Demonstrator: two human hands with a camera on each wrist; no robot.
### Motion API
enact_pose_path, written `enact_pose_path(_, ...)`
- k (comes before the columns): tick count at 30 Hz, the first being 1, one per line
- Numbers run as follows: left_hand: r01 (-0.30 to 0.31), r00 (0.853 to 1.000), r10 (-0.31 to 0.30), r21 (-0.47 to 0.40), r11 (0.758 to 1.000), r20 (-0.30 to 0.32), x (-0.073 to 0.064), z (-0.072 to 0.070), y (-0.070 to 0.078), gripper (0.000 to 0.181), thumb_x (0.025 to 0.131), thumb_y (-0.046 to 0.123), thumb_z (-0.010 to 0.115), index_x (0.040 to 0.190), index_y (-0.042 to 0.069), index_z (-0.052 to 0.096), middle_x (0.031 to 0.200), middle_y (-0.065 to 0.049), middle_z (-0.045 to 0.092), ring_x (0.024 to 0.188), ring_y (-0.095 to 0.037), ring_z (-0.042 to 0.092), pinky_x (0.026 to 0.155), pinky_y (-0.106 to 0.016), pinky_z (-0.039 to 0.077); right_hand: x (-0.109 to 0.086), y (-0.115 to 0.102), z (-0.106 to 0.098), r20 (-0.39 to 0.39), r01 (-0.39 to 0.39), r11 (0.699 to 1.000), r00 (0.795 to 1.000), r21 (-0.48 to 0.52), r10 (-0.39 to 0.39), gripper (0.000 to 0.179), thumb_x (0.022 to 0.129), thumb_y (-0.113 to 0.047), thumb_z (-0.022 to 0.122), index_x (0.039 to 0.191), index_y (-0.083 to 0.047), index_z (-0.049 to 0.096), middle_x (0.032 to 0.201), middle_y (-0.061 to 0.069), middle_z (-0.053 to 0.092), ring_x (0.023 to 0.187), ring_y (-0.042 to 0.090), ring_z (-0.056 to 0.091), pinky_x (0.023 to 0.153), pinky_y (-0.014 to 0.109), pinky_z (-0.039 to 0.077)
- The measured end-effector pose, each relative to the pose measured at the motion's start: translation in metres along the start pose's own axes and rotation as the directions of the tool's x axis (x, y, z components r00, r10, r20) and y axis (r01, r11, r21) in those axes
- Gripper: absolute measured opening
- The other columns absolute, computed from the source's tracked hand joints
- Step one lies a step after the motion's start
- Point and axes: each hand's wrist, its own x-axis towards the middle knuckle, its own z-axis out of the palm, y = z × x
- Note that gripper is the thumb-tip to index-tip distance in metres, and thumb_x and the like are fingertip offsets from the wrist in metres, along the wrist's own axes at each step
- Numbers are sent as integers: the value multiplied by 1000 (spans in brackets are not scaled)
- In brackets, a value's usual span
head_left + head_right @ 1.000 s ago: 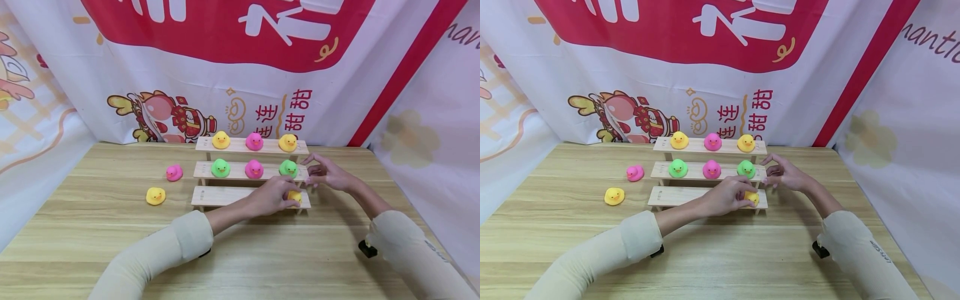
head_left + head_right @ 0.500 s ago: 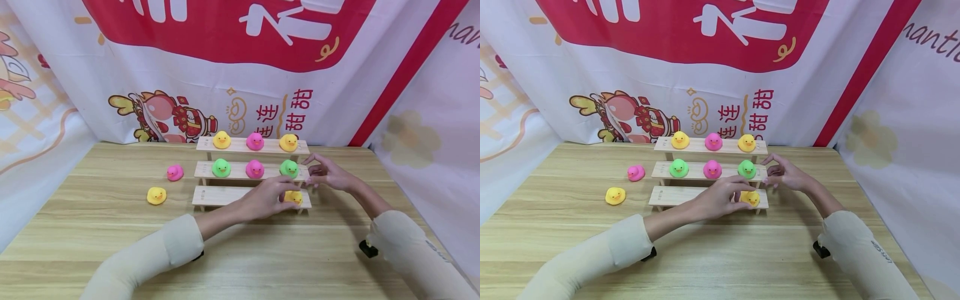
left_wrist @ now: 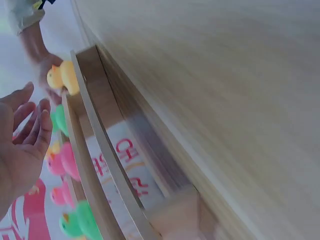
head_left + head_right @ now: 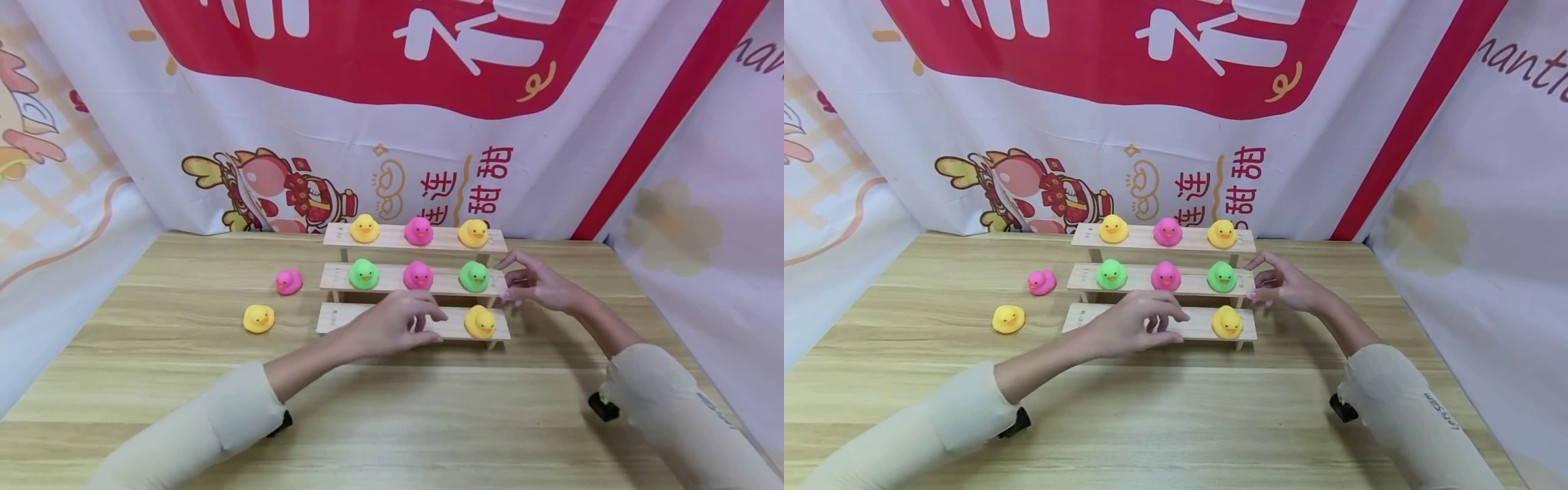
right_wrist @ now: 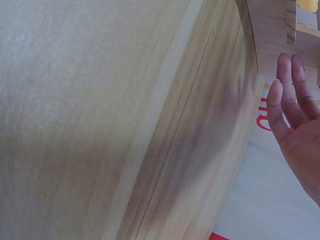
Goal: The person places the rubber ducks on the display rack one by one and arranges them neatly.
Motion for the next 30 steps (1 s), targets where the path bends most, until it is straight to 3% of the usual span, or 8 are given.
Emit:
enact_pose_path(11,9,1000,-9,5,1000,30,-39,-27,-27,16,91,11,81,104,2,78,90,-2,71,72,-9,60,61,-22,54,-1,3,-1,8,4,1000,1000,2,-4,39,96,8,62,128,9,41,100,25,70,88,30,73,70,40,62)
enact_pose_path(19,107,994,-107,14,994,9,-73,-50,-41,14,91,16,81,103,8,77,87,7,68,70,-5,57,61,-24,53,-1,3,-1,9,6,1000,1000,-5,-6,40,96,7,63,129,9,41,101,24,71,88,28,72,70,41,62)
enact_pose_path(26,110,988,-105,38,993,-113,-102,-77,-57,17,85,6,85,101,4,78,84,7,70,62,-8,53,53,-23,47,0,2,0,13,8,1000,1000,12,-8,39,96,9,61,128,11,40,99,24,70,88,28,73,69,40,62)
enact_pose_path(30,206,964,-188,79,975,-190,-116,-92,-65,18,85,3,84,101,3,78,83,6,70,66,-12,57,56,-23,49,0,1,0,8,-1,1000,1000,10,1,39,96,8,62,128,10,40,99,23,70,88,28,73,70,39,62)
